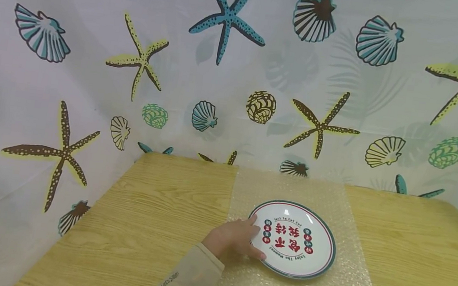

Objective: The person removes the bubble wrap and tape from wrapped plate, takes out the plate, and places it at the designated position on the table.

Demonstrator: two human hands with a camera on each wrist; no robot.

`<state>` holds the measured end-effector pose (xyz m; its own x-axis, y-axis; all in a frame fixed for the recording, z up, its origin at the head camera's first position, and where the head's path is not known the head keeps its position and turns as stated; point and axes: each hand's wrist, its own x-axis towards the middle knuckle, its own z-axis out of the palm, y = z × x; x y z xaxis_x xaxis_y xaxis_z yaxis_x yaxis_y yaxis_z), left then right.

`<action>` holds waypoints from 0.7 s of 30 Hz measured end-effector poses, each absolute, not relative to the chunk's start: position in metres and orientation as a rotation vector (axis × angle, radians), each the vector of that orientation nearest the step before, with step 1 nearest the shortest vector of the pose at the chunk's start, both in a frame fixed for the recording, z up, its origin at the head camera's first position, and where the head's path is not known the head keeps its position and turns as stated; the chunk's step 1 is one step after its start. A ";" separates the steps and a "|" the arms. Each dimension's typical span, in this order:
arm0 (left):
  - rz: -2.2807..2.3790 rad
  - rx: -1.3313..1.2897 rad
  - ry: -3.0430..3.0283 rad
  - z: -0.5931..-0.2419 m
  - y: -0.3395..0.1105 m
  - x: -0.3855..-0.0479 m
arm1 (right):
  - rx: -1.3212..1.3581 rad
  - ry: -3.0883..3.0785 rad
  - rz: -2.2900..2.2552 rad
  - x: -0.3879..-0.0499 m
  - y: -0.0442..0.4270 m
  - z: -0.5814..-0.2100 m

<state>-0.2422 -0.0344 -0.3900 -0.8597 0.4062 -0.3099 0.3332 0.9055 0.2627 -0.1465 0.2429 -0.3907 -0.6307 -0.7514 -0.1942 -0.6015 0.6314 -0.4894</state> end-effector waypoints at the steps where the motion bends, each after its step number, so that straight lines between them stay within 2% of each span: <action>1: 0.287 0.543 2.707 -0.390 -0.034 -0.242 | -1.108 2.476 -0.556 -0.149 0.244 -0.391; 7: 0.275 0.555 2.711 -0.389 -0.035 -0.242 | -1.356 2.484 -0.625 -0.163 0.248 -0.392; 11: 0.278 0.556 2.710 -0.388 -0.035 -0.241 | -1.395 2.524 -0.624 -0.170 0.249 -0.389; 21: 0.249 0.562 2.707 -0.387 -0.035 -0.241 | -1.123 2.639 -0.683 -0.175 0.254 -0.384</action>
<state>-0.2408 -0.0345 -0.3870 -0.8546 0.4139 -0.3135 0.3499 0.9052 0.2413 -0.1755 0.2536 -0.3839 -0.6939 -0.7201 0.0029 -0.6310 0.6061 -0.4844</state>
